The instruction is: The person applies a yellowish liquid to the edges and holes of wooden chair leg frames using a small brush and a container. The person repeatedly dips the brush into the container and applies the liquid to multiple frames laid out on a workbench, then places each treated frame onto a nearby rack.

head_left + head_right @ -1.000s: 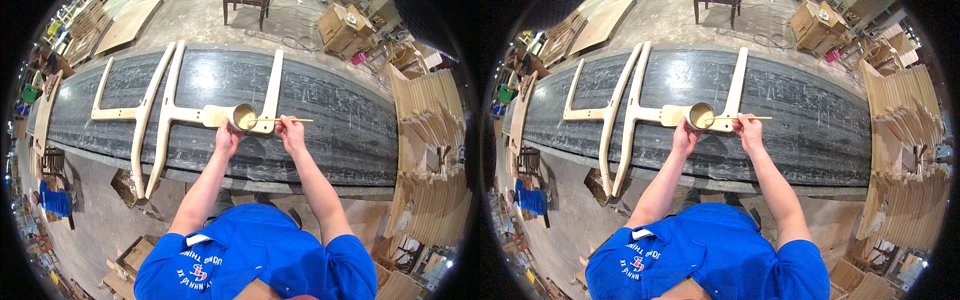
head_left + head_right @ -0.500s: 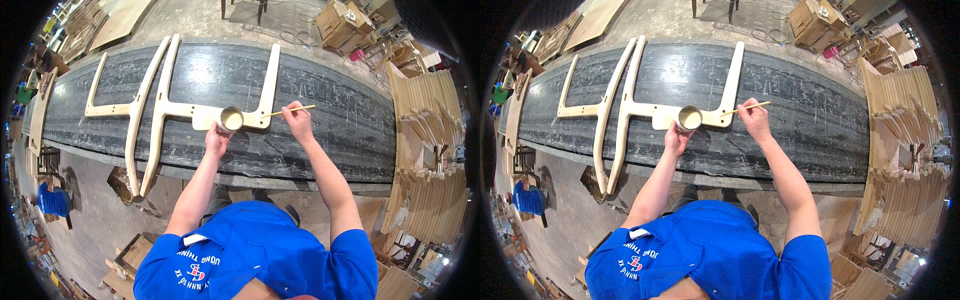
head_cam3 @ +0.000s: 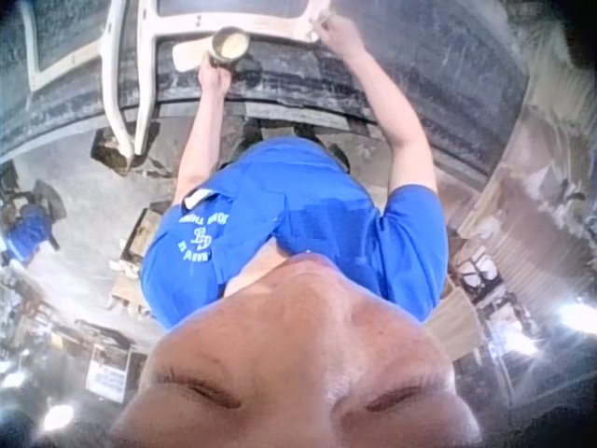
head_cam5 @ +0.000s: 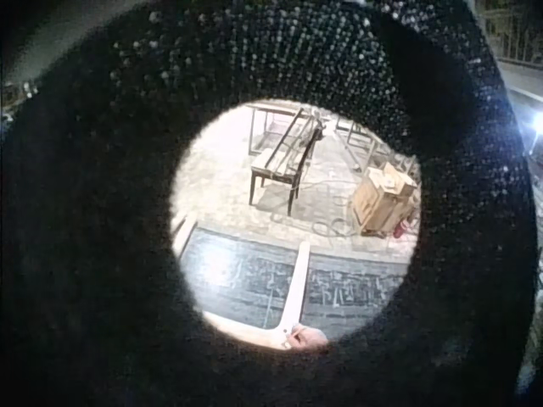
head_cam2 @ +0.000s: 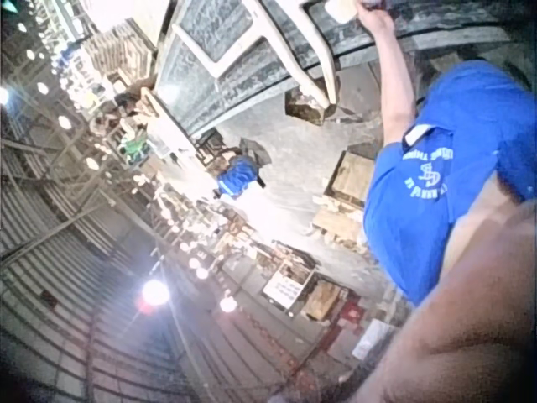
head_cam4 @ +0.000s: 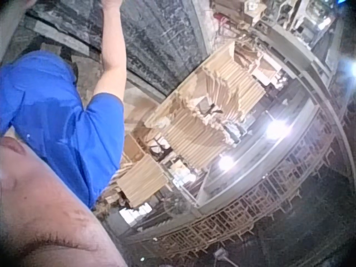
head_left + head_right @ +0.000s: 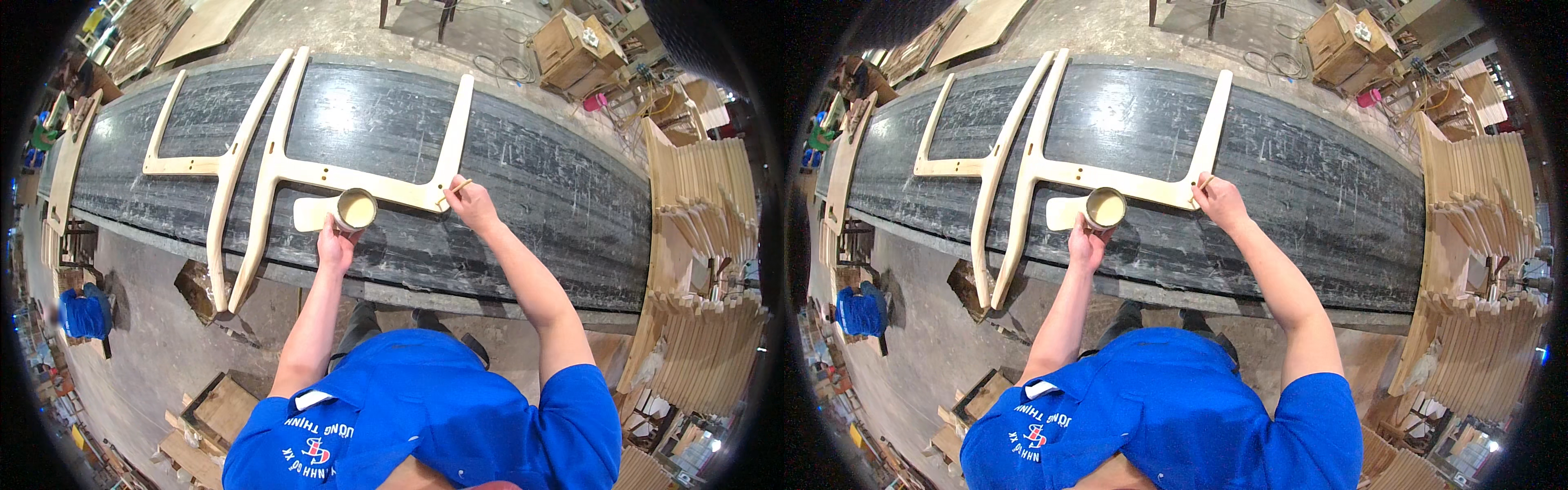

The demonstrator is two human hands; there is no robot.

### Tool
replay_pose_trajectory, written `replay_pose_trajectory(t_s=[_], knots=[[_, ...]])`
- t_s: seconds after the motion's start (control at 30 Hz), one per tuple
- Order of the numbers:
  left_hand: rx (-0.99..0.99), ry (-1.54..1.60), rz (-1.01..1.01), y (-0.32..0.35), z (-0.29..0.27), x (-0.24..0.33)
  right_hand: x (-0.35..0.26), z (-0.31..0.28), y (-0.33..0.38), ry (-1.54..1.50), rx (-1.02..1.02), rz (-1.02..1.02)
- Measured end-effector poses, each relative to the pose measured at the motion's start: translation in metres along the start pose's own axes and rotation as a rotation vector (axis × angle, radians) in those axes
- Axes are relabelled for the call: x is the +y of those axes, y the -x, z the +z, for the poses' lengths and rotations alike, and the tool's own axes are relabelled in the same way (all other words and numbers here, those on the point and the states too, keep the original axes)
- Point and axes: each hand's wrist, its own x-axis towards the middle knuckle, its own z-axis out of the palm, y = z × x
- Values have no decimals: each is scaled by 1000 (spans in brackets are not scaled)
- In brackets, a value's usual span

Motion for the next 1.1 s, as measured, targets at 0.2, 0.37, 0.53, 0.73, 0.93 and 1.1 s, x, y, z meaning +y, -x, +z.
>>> replay_pose_trajectory(t_s=[0.2,0.37,0.53,0.73,0.93,1.1], knots=[[-19,12,11,2,-5,3,-1,-9,-9,10,25,-8],[-22,19,10,3,-4,3,7,-20,-15,-67,82,-21],[-25,3,23,5,-8,1,11,-16,-21,-56,111,9],[-30,-8,17,7,-9,1,21,1,-25,-35,117,-41],[-29,-9,22,11,-13,6,15,-11,-35,177,-39,-132],[-30,26,33,12,-16,10,19,-32,-39,62,-231,-166]])
